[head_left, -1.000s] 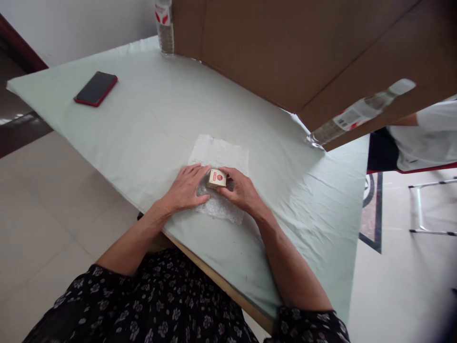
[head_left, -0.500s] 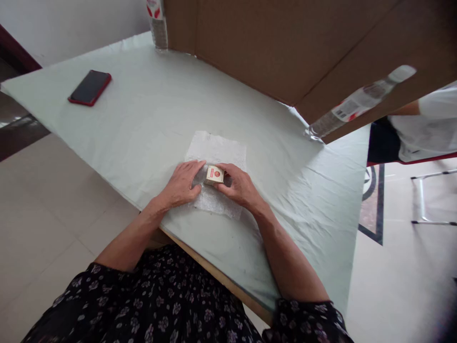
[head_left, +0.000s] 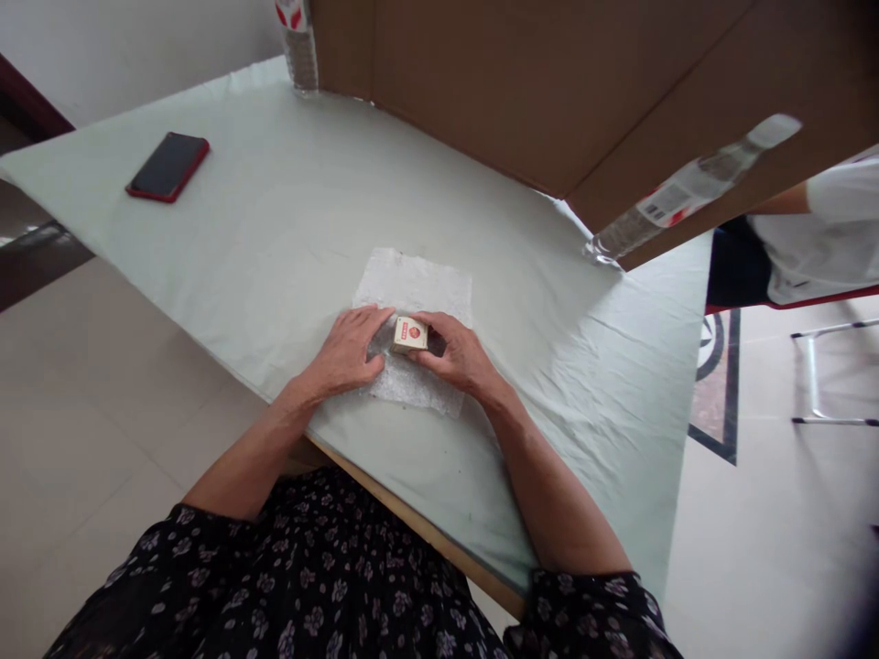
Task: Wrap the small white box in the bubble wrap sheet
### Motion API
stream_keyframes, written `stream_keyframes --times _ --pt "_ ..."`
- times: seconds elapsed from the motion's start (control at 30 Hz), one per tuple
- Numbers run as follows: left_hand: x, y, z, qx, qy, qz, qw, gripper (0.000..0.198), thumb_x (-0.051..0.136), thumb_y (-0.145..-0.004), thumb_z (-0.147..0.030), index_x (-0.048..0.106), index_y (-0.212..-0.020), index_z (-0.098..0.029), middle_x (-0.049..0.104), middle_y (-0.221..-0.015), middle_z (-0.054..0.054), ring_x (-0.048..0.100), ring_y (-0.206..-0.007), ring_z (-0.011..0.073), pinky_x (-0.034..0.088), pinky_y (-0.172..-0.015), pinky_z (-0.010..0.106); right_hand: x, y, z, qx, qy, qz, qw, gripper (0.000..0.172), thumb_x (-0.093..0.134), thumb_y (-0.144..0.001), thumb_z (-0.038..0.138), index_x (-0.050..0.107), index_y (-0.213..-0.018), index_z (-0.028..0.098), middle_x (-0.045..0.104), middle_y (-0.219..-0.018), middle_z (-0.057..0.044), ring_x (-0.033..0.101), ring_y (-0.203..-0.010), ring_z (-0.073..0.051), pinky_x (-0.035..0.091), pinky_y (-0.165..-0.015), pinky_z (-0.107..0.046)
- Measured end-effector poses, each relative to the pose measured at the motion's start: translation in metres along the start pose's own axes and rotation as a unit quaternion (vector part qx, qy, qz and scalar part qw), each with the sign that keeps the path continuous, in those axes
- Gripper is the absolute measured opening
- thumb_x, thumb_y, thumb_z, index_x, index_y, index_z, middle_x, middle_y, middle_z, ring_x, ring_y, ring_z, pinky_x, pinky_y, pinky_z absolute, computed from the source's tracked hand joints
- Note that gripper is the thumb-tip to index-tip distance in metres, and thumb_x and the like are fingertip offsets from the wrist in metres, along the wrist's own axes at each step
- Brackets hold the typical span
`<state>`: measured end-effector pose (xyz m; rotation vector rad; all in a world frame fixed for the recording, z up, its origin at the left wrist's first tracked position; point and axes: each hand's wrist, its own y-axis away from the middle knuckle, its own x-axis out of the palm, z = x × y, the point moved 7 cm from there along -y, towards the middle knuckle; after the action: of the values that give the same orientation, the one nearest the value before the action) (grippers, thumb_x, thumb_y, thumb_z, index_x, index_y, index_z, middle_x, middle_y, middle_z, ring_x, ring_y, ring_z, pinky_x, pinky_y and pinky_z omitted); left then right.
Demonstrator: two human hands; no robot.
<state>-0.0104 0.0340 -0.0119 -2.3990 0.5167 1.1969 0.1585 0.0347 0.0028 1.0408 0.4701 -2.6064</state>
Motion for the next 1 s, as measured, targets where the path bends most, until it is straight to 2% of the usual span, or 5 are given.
stream_keyframes --times 0.47,0.8,1.0 --pt "-0.0007 -0.0005 -0.0032 0.018 -0.009 -0.013 1.0 0.07 0.051 -0.075 -0.022 0.049 -0.145 -0.012 0.059 -0.144 0.016 0.048 -0.141 0.0319 0.035 -0.119 0.05 0.0009 0.0001 -0.0003 0.003 0.004 0.0 1.0 0.049 0.07 -0.082 0.025 0.063 -0.131 0.024 0.071 -0.124 -0.008 0.066 -0.11 -0.026 0.051 -0.097 -0.042" --pt "0.0001 -0.0003 -0.0021 0.007 -0.013 0.0 1.0 0.071 0.051 -0.076 -0.023 0.046 -0.146 -0.015 0.058 -0.146 0.015 0.046 -0.143 0.0324 0.033 -0.12 0.052 0.0007 0.0014 -0.0007 0.003 0.0 -0.002 1.0 0.051 0.068 -0.084 0.028 0.06 -0.134 0.026 0.07 -0.127 -0.008 0.065 -0.112 -0.026 0.051 -0.098 -0.043" --pt "0.0004 -0.0006 -0.0023 0.008 -0.01 0.007 1.0 0.072 0.051 -0.076 -0.022 0.046 -0.147 -0.016 0.057 -0.146 0.015 0.045 -0.143 0.0331 0.033 -0.119 0.053 0.0023 0.002 -0.0044 0.009 0.011 -0.001 1.0 0.057 0.067 -0.084 0.026 0.056 -0.14 0.024 0.066 -0.136 -0.011 0.064 -0.119 -0.028 0.051 -0.102 -0.046"
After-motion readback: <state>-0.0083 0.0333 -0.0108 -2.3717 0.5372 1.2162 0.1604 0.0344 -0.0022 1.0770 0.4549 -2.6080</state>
